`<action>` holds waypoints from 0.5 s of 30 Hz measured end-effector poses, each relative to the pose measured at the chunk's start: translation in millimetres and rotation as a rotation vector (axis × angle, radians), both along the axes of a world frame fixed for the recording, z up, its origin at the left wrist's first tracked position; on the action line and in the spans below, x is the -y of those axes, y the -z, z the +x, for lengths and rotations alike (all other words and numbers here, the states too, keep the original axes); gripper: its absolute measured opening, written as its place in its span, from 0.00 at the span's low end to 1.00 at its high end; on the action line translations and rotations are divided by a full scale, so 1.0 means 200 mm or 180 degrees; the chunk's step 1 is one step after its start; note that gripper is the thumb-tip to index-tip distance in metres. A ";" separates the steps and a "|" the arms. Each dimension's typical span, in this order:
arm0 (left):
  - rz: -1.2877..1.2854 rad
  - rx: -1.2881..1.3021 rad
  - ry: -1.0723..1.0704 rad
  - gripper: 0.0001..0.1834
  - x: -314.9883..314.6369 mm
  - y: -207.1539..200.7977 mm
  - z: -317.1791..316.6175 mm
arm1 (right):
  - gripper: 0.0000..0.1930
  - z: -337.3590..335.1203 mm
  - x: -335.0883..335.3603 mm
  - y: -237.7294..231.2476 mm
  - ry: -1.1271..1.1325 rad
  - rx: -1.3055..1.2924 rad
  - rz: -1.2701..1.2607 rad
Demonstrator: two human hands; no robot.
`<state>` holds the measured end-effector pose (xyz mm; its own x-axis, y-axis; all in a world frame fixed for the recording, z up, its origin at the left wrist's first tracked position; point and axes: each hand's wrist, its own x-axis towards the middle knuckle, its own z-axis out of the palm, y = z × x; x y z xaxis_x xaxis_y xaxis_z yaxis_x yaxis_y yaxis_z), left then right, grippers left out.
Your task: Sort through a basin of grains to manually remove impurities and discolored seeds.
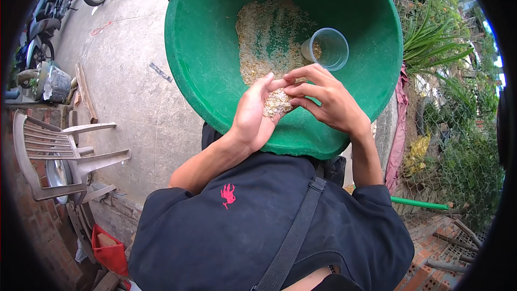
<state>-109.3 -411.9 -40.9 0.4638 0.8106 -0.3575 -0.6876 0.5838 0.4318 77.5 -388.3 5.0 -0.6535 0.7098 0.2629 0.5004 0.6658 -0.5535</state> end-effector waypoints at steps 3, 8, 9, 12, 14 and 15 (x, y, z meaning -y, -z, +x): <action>-0.0012 -0.0033 -0.0004 0.26 0.01 -0.03 0.00 | 0.07 0.00 0.00 0.00 0.0007 -0.0001 0.0059; -0.0019 -0.0258 -0.0001 0.26 0.01 -0.04 0.01 | 0.06 -0.01 0.00 0.00 0.0061 0.0036 0.0202; 0.0025 -0.0136 -0.0006 0.26 0.01 -0.04 0.01 | 0.06 -0.01 0.00 0.00 0.0079 0.0025 0.0220; 0.0077 -0.0020 0.0018 0.26 0.00 -0.04 0.01 | 0.05 -0.01 -0.01 0.00 0.0112 -0.0045 0.0256; 0.0085 -0.0029 0.0048 0.26 0.00 -0.03 0.01 | 0.06 -0.01 -0.01 0.01 0.0175 -0.0109 0.0211; 0.0127 0.0022 0.0060 0.26 0.00 -0.02 0.01 | 0.06 -0.01 -0.01 0.01 0.0236 -0.0170 0.0167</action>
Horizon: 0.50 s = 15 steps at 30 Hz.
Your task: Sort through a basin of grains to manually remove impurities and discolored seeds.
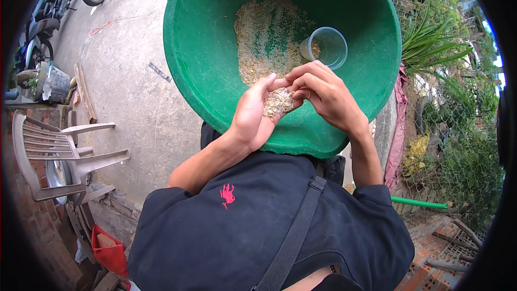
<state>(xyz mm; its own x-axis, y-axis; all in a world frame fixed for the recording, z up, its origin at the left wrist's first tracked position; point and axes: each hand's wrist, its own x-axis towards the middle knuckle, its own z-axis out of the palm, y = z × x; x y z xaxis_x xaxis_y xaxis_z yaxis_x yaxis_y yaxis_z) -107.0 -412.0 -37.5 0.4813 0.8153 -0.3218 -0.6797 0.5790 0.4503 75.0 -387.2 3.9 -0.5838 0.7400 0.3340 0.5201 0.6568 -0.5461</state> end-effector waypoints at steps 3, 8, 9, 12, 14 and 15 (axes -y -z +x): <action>0.0043 0.0030 0.0025 0.26 0.00 0.00 0.00 | 0.07 0.01 0.01 -0.01 0.0053 -0.0248 -0.0345; -0.0162 -0.0070 -0.0061 0.28 0.00 -0.02 0.01 | 0.08 0.02 0.00 -0.02 -0.0032 -0.0331 -0.0328; -0.0111 -0.0025 -0.0022 0.28 0.00 -0.02 0.01 | 0.08 0.02 0.01 -0.02 -0.0039 -0.0381 -0.0387; -0.0041 0.0051 0.0032 0.28 0.00 -0.01 0.01 | 0.08 0.03 0.01 -0.03 -0.0030 -0.0411 -0.0379; -0.0020 0.0080 0.0038 0.27 0.00 -0.01 0.01 | 0.07 0.02 0.02 -0.04 -0.0024 -0.0453 -0.0485; 0.0008 0.0074 0.0039 0.27 0.00 -0.02 0.01 | 0.07 0.02 0.02 -0.04 -0.0001 -0.0492 -0.0594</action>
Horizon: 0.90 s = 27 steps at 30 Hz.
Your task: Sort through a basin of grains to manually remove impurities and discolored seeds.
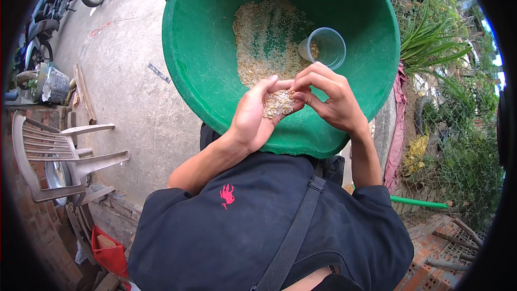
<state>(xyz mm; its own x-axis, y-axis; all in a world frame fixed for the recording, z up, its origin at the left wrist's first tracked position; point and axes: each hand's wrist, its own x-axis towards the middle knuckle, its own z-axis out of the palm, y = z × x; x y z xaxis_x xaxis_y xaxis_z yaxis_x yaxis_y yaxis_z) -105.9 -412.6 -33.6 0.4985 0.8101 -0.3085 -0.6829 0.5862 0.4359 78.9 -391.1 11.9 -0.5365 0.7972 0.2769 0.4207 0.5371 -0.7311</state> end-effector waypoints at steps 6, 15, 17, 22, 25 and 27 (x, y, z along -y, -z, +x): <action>0.0030 -0.0006 0.0005 0.26 0.00 0.01 0.00 | 0.06 0.00 0.00 0.00 0.0020 -0.0017 0.0106; 0.0028 -0.0134 0.0029 0.24 0.01 0.04 0.00 | 0.07 0.01 0.00 0.01 0.0041 -0.0046 0.0031; -0.0008 -0.0119 0.0011 0.23 0.01 0.04 0.00 | 0.06 0.01 0.00 0.01 0.0020 -0.0053 0.0015; -0.0056 -0.0068 -0.0069 0.25 0.01 0.00 0.01 | 0.06 0.00 0.00 0.01 -0.0009 0.0030 0.0095; 0.0025 -0.0066 0.0038 0.25 0.00 0.00 0.00 | 0.05 0.01 0.00 0.02 0.0105 -0.0055 0.0063; 0.0034 -0.0066 0.0052 0.25 0.01 0.01 0.00 | 0.05 0.01 0.01 0.01 0.0148 -0.0028 -0.0095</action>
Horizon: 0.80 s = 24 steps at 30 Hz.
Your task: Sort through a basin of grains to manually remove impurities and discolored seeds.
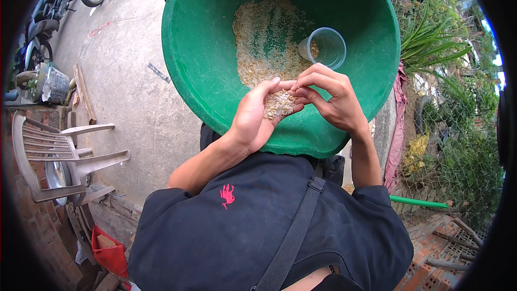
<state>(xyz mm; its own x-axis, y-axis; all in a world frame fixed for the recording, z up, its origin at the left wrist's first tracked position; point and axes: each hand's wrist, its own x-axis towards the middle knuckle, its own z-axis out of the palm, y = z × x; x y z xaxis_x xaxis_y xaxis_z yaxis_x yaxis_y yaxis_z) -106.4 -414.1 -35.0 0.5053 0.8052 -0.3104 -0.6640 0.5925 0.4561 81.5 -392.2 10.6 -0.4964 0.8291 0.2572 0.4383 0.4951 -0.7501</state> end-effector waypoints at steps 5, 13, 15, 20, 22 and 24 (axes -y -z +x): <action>0.0142 0.0016 -0.0005 0.25 0.00 -0.04 0.00 | 0.05 0.00 -0.01 0.01 0.0589 -0.0076 0.0241; 0.0016 -0.0008 0.0002 0.28 -0.01 -0.05 0.00 | 0.12 0.07 -0.06 0.02 0.2049 0.0743 0.0592; 0.0028 -0.0021 -0.0006 0.27 -0.01 -0.05 0.00 | 0.12 0.06 -0.04 0.02 0.1872 0.0725 0.0642; 0.0047 -0.0063 -0.0200 0.26 0.00 -0.04 0.00 | 0.16 0.00 -0.03 0.00 -0.0230 0.0497 0.0946; -0.0265 -0.0357 -0.0302 0.26 0.00 -0.09 0.00 | 0.17 -0.01 -0.03 0.00 -0.0342 0.0564 0.0994; -0.0207 -0.0239 -0.0248 0.26 0.00 -0.05 0.00 | 0.17 -0.01 -0.03 0.01 -0.0351 0.0797 0.1107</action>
